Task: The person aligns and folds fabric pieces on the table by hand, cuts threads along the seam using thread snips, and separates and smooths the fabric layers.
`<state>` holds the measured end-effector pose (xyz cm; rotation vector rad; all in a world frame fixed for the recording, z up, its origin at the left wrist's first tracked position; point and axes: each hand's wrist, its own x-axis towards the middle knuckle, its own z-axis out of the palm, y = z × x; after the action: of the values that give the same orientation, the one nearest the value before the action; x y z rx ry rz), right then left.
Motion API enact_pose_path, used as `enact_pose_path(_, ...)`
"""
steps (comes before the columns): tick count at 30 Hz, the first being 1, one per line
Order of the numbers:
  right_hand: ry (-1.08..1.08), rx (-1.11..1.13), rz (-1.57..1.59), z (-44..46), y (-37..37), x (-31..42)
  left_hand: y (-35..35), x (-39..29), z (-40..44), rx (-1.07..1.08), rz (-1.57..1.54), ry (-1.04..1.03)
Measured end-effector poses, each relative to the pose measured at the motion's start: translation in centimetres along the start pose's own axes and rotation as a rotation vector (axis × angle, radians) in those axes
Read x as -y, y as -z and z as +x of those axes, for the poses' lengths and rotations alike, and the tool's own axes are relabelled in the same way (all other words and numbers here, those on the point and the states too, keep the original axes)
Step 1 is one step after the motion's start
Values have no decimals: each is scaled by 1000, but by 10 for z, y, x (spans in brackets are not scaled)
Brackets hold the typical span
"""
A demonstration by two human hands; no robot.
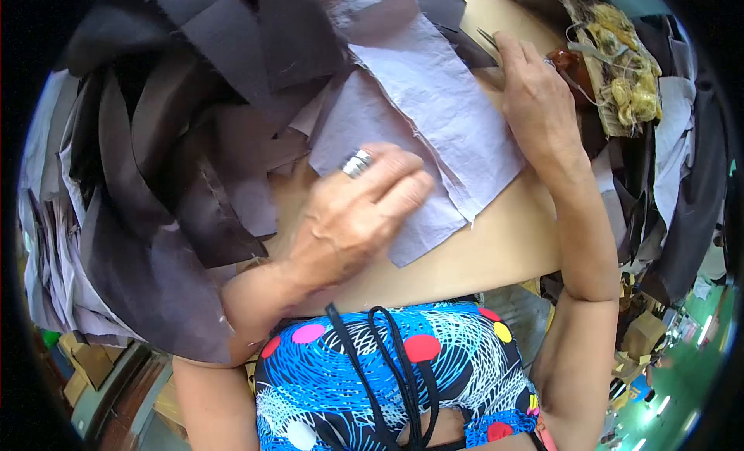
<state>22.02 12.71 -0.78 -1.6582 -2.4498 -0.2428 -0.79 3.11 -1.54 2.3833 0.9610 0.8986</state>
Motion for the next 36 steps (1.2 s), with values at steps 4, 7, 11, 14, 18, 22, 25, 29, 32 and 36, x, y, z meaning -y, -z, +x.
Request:
enact_pose_path(4, 175, -245, -41, -7, -1, -3, 5, 3, 2, 64, 141, -38)
enact_pose_path(7, 191, -210, 137, -18, 11, 21, 2, 7, 0, 60, 214, -58)
enact_pose_path(11, 78, -63, 521, -24, 13, 24, 4, 6, 2, 82, 284, -192)
enact_pose_path(14, 85, -79, 663, -24, 9, 25, 3, 2, 3, 141, 285, -233)
enact_pose_path(18, 150, -136, 706, -25, -5, 18, 3, -1, 0, 200, 296, -192)
enact_pose_path(22, 66, -121, 705, -31, 1, 18, 4, -4, 4, 213, 327, -211)
enact_pose_path(25, 119, -82, 698, -35, 2, 12, 3, -3, 6, 242, 348, -233)
enact_pose_path(29, 132, 4, 766, -33, 4, 8, 1, -3, 9, 253, 397, -245)
enact_pose_path(32, 140, 18, 779, -33, 2, 6, 0, -7, 10, 266, 434, -203)
enact_pose_path(36, 96, 135, 810, -33, 9, 6, 1, -10, 11, 292, 464, -171)
